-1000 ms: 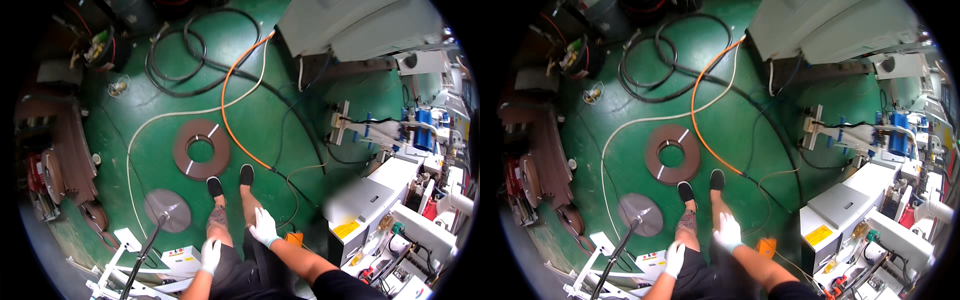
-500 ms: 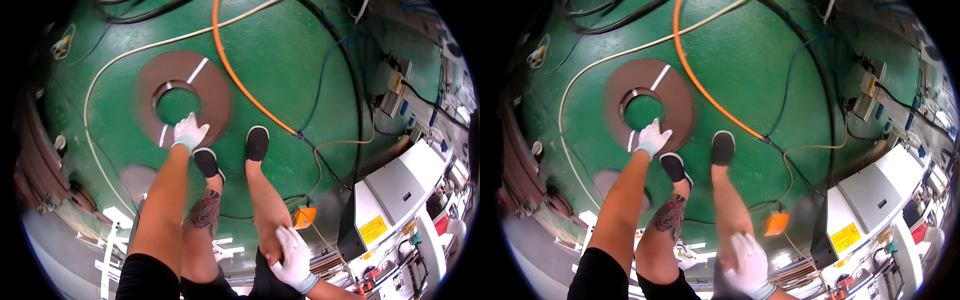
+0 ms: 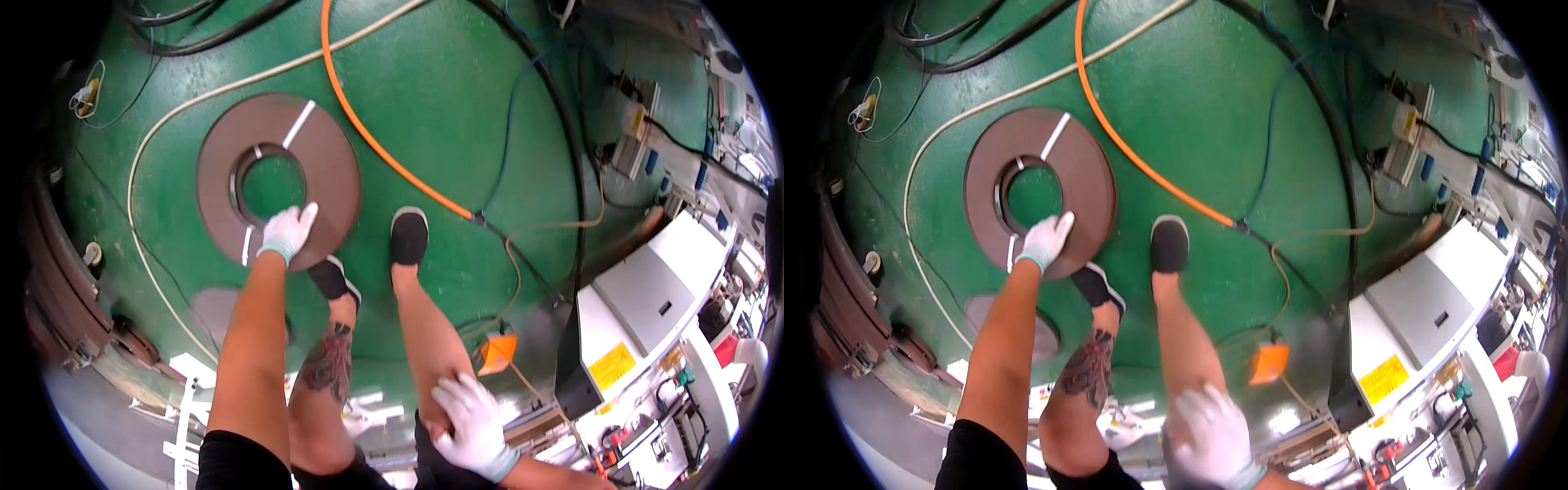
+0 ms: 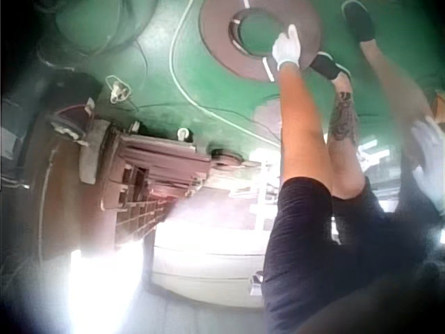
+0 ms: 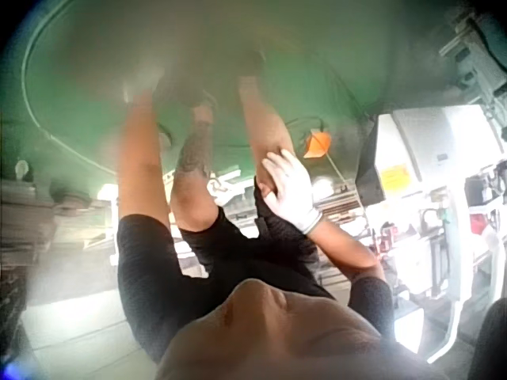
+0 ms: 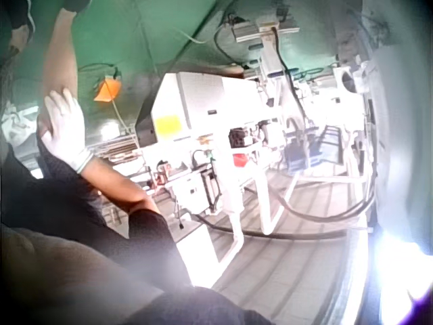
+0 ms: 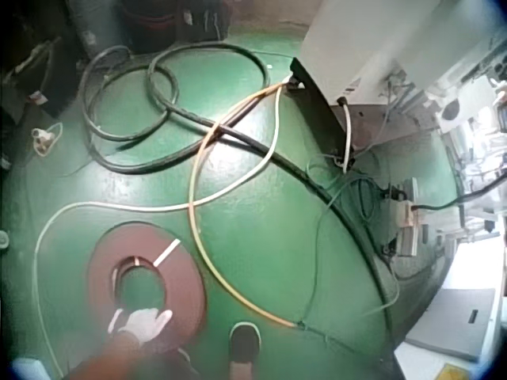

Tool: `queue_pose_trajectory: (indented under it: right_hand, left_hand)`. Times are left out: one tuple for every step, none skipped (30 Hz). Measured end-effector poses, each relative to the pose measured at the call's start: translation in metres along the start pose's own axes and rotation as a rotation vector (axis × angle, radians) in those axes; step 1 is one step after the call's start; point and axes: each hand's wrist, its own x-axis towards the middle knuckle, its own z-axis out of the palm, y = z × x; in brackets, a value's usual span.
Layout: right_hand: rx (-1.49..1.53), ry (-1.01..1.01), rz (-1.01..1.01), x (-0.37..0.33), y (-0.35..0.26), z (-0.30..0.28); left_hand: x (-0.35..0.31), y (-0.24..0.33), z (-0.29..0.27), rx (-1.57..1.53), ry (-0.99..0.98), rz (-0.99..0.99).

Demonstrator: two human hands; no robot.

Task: The person repeatedly picks up brown rectangular boards from a stack, places them on a CNC machine table, and removes them after processing. The person also handles a brown circular object and a white plastic frame, placing them on a stand.

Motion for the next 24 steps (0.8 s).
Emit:
queue_pose_trajectory:
  right_hand:
    - [-0.003, -0.049, 0.006, 0.002, 0.001, -0.002]
    - [-0.004, -0.094, 0.01, -0.002, 0.001, -0.002]
    - [-0.012, -0.09, 0.012, -0.006, 0.001, -0.002]
    - [0.001, -0.069, 0.011, -0.008, 0.004, 0.001]
    - [0.012, -0.05, 0.025, -0.012, 0.008, 0.002]
    - [0.023, -0.025, 0.037, -0.015, 0.011, 0.002]
    - [0.048, -0.005, 0.054, -0.018, 0.015, 0.0]
    - [0.06, -0.062, 0.117, -0.022, 0.023, 0.0]
    - [0.045, -0.017, 0.1, -0.027, 0.026, 0.001]
    - [0.032, 0.035, 0.083, -0.029, 0.028, 0.003]
    - [0.018, 0.05, 0.117, -0.027, 0.026, -0.001]
    - [0.008, 0.053, 0.191, -0.032, 0.022, -0.009]
    - [0.002, 0.122, 0.16, -0.036, 0.019, -0.015]
    - [-0.011, 0.21, 0.111, -0.033, 0.019, -0.021]
    - [-0.003, 0.212, 0.134, -0.034, 0.016, -0.025]
    - [0.007, 0.21, 0.174, -0.04, 0.008, -0.033]
    - [0.044, 0.148, 0.201, -0.048, 0.003, -0.056]
    - [0.084, 0.088, 0.219, -0.055, -0.008, -0.078]
    - [0.145, 0.049, 0.269, -0.062, -0.016, -0.103]
    - [0.205, 0.012, 0.301, -0.073, -0.019, -0.125]
    - [0.353, 0.1, 0.308, -0.082, -0.019, -0.138]
    - [0.505, 0.191, 0.3, -0.095, -0.016, -0.15]
    - [0.54, 0.254, 0.304, -0.105, -0.002, -0.155]
    - [0.574, 0.318, 0.3, -0.114, 0.021, -0.157]
  left_hand:
    - [-0.004, 0.002, -0.011, -0.001, 0.027, 0.03]
    - [-0.02, 0.005, -0.017, -0.015, 0.017, -0.031]
    - [-0.028, 0.003, -0.026, -0.011, 0.001, -0.033]
    - [-0.041, -0.002, -0.04, -0.006, -0.012, -0.034]
    - [-0.055, -0.003, -0.054, -0.018, -0.027, -0.04]
    - [-0.071, -0.002, -0.074, -0.029, -0.037, -0.043]
    - [-0.089, 0.004, -0.095, -0.04, -0.044, -0.044]
    - [-0.114, 0.022, -0.124, -0.054, -0.05, -0.115]
    - [-0.136, 0.02, -0.143, -0.053, 0.047, -0.107]
    - [-0.152, 0.02, -0.168, -0.05, 0.149, -0.094]
    - [-0.176, 0.035, -0.203, -0.143, -0.015, -0.166]
    - [-0.205, 0.06, -0.239, -0.219, -0.215, -0.233]
    - [-0.235, 0.082, -0.266, -0.3, -0.41, -0.316]
    - [-0.267, 0.089, -0.275, -0.228, -0.4, -0.255]
    - [-0.294, 0.098, -0.28, 0.001, -0.314, -0.133]
    - [-0.326, 0.118, -0.284, -0.004, -0.334, -0.17]
    - [-0.368, 0.161, -0.297, -0.042, -0.419, -0.191]
    - [-0.388, 0.15, -0.291, -0.117, -0.472, -0.198]
    - [-0.411, 0.167, -0.291, -0.107, -0.432, -0.158]
    - [-0.429, 0.182, -0.294, -0.012, -0.436, -0.085]
    - [-0.455, 0.218, -0.3, -0.079, -0.457, -0.128]
    - [-0.462, 0.215, -0.297, -0.129, -0.422, -0.1]
    - [-0.46, 0.216, -0.294, -0.167, -0.411, -0.175]
    - [-0.459, 0.217, -0.287, -0.184, -0.408, -0.144]
